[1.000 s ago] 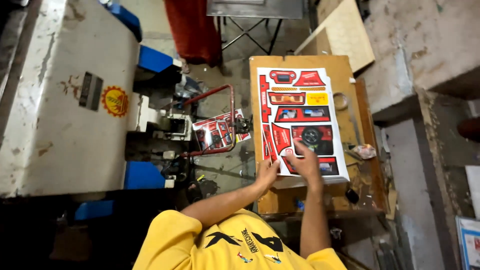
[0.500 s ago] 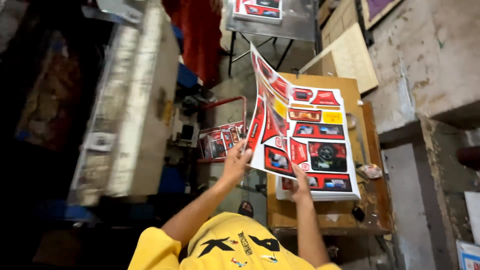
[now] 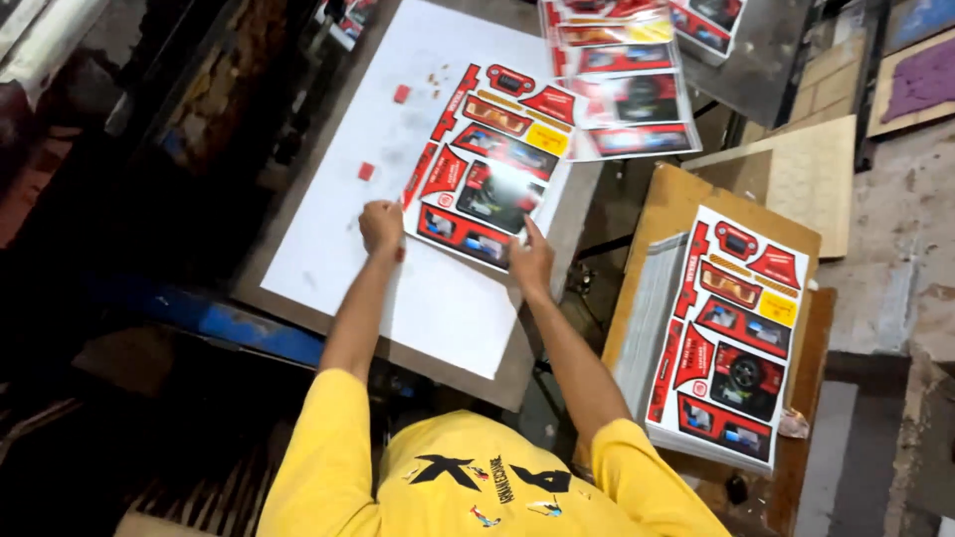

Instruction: The person repeatedly picks up printed sheets from a table and places them onto a flatbed press, then moves them back to the table, repeating the cycle. The sheets feature red and yellow graphics. A second person in a red sari is visible in the background handling similar sheets.

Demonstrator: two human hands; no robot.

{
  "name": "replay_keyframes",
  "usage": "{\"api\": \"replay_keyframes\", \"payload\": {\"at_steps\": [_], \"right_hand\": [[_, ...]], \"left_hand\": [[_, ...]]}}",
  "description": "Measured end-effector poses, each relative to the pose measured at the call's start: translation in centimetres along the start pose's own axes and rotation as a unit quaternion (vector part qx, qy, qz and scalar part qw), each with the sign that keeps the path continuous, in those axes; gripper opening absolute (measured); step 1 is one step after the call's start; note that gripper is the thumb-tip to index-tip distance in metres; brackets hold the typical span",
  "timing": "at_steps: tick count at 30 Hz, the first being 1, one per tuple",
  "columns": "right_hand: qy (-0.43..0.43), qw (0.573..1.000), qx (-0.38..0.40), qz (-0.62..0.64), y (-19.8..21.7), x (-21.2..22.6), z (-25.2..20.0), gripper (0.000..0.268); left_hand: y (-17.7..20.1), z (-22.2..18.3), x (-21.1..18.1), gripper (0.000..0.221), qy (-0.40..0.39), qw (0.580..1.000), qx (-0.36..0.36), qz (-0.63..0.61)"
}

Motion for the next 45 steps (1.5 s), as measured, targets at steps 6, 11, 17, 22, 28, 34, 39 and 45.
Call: {"api": "replay_keyframes", "payload": {"at_steps": [6,11,17,22,28,34,39,45], "right_hand": [[-0.034,0.998,0.043,-0.034,-4.4,2.9,-1.2,0.048],[0.082,0.996,-0.002,-0.028,1.8,5.0,-3.1,0.042],[0.112,0.987,-0.076,-0.091,19.4,-0.1,-7.5,0.028],[0.003,0.914,-0.098,-0.394,28.5,-10.9,-14.6,0.062],[-0.150,0.924,0.072,-0.345,29.4,-16.4,-17.3,0.084],[-0.095,0.954,0.120,-0.257,32.1,-19.8,-15.8,0.063],[-0.107,0.976,0.109,-0.153,34.2,-21.2,-16.6,0.059],[-0.185,0.980,0.060,-0.051,39.9,-23.3,-19.9,0.069]], "left_hand": [[5.0,5.0,2.3,0.019,0.039,0.997,-0.043,0.057],[7.6,9.6,11.0,0.030,-0.013,0.995,-0.097,0.034],[13.3,-10.4,-8.4,0.023,-0.133,0.983,-0.023,-0.126],[6.8,-28.4,-9.7,0.017,-0.181,0.934,0.077,-0.299],[-9.1,-41.2,-5.8,0.022,-0.194,0.883,0.406,-0.134],[-15.1,-49.5,-6.8,0.020,-0.241,0.843,0.479,-0.055],[-24.3,-51.8,0.6,0.026,0.137,0.838,0.462,-0.256],[-25.9,-52.8,-1.9,0.028,0.057,0.857,0.469,-0.207]]}}
Point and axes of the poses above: each hand's wrist, its own z-axis towards the middle knuckle, its own y-axis out of the back of the hand, x = y × z, the point moved 1 cm from there along z, towards the middle knuckle, and after that the axes turned 9 degrees about -z, right-handed, at the moved point
